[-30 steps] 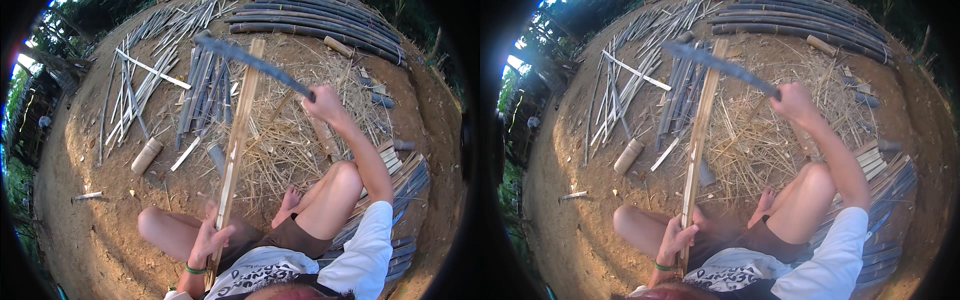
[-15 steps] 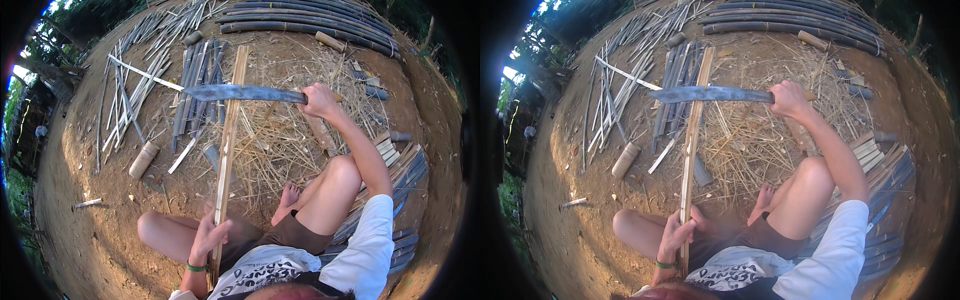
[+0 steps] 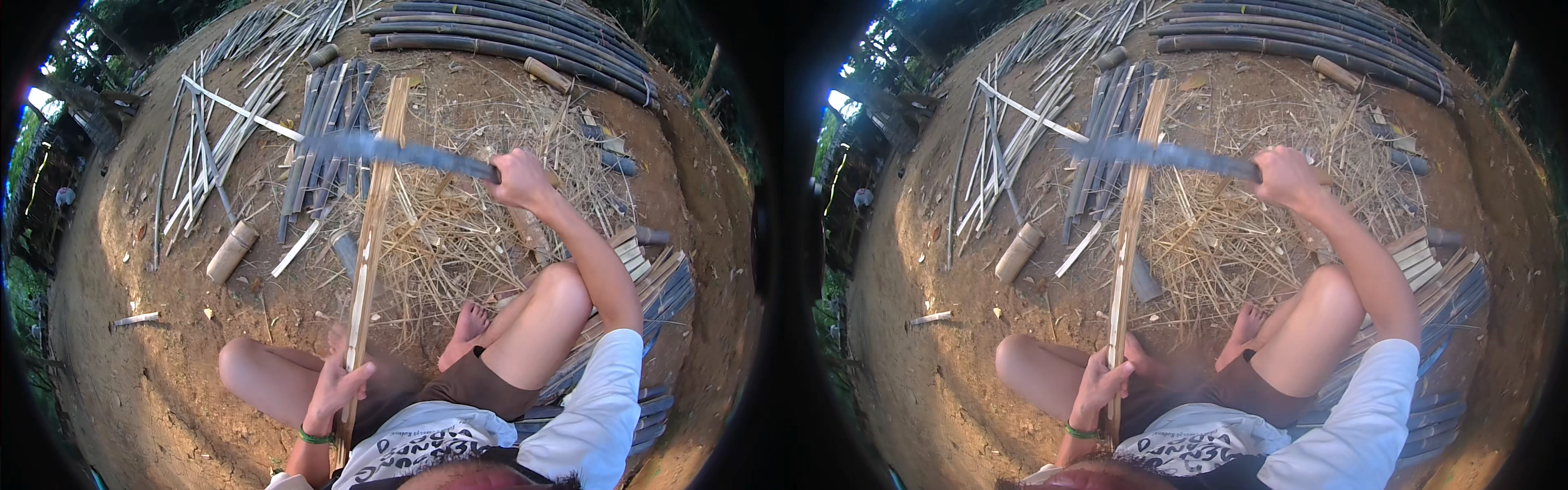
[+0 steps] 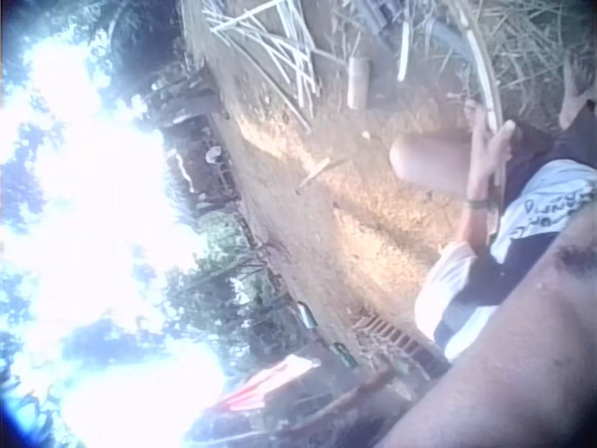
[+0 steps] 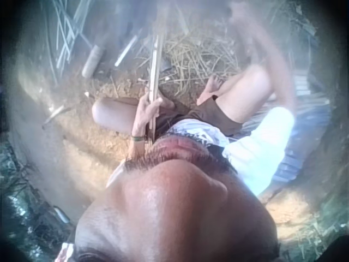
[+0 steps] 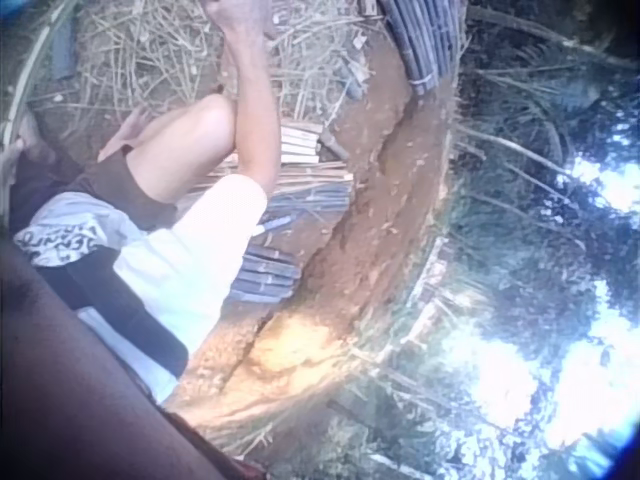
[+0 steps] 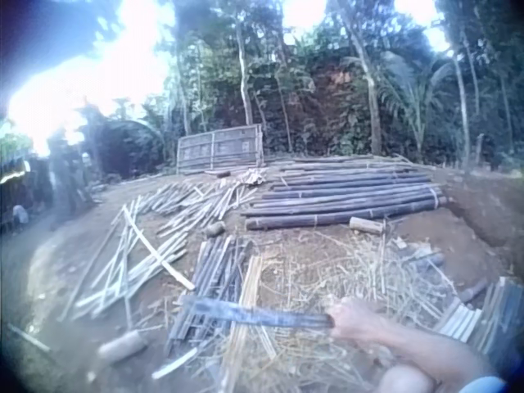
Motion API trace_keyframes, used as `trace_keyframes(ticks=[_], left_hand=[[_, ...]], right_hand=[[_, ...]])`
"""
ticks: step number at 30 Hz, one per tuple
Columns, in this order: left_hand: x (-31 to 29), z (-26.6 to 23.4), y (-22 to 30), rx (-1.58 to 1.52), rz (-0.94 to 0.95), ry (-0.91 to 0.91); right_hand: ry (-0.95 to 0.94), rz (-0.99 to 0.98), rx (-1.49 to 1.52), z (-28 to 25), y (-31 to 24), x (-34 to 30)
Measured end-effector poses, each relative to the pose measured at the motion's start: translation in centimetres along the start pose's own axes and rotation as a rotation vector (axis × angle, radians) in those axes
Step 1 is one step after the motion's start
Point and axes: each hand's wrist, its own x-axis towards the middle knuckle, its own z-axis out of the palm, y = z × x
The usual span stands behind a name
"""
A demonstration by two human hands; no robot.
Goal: The person shaves a strip of bamboo with a knife to smooth it and then places it into a pile of similar strips on the ground.
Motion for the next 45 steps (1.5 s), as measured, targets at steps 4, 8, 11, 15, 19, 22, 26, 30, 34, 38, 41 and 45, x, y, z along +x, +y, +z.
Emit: trace_keyframes(ticks=[4,8,11,15,19,22,26,30,34,38,41,45], left_hand=[[-1.1,-0.3,0.3,0.003,-0.045,-0.043],[-2.0,-1.1,-1.1,-0.116,-0.02,-0.187],[-0.9,-1.8,-1.5,-0.359,0.064,-0.348],[0.0,-1.5,-1.3,-0.579,0.008,-0.454],[0.3,-0.9,-1.3,-0.796,-0.09,-0.564],[0.4,-0.4,-0.9,-0.847,-0.117,-0.558],[0.5,0.4,-0.2,-0.762,-0.038,-0.531],[0.9,1.1,0.3,-0.558,0.094,-0.336],[0.7,0.7,-0.6,-0.295,0.1,-0.128],[-1.0,1.2,0.6,-0.137,0.034,-0.056],[-1.1,0.7,-0.6,-0.062,0.061,-0.06],[0.3,0.5,-1.3,0.015,0.025,-0.057]], right_hand=[[-0.123,0.453,0.196,0.4,5.1,3.0],[0.166,0.629,0.154,2.3,10.0,2.8],[0.197,0.648,0.439,4.2,9.1,1.8],[0.246,0.568,0.658,4.5,6.4,1.2],[0.208,0.451,0.654,2.3,2.5,0.1],[0.146,0.32,0.535,1.0,0.3,-0.5],[0.022,0.109,0.384,-0.3,-3.1,-1.0],[-0.036,-0.142,0.163,0.3,-4.5,-1.6],[-0.05,-0.24,-0.01,0.5,-6.0,-1.5],[0.087,0.046,0.099,0.0,-4.2,-0.6],[0.171,0.142,0.061,1.0,-2.1,-0.2],[-0.062,-0.091,0.085,0.9,-4.3,-2.1]])
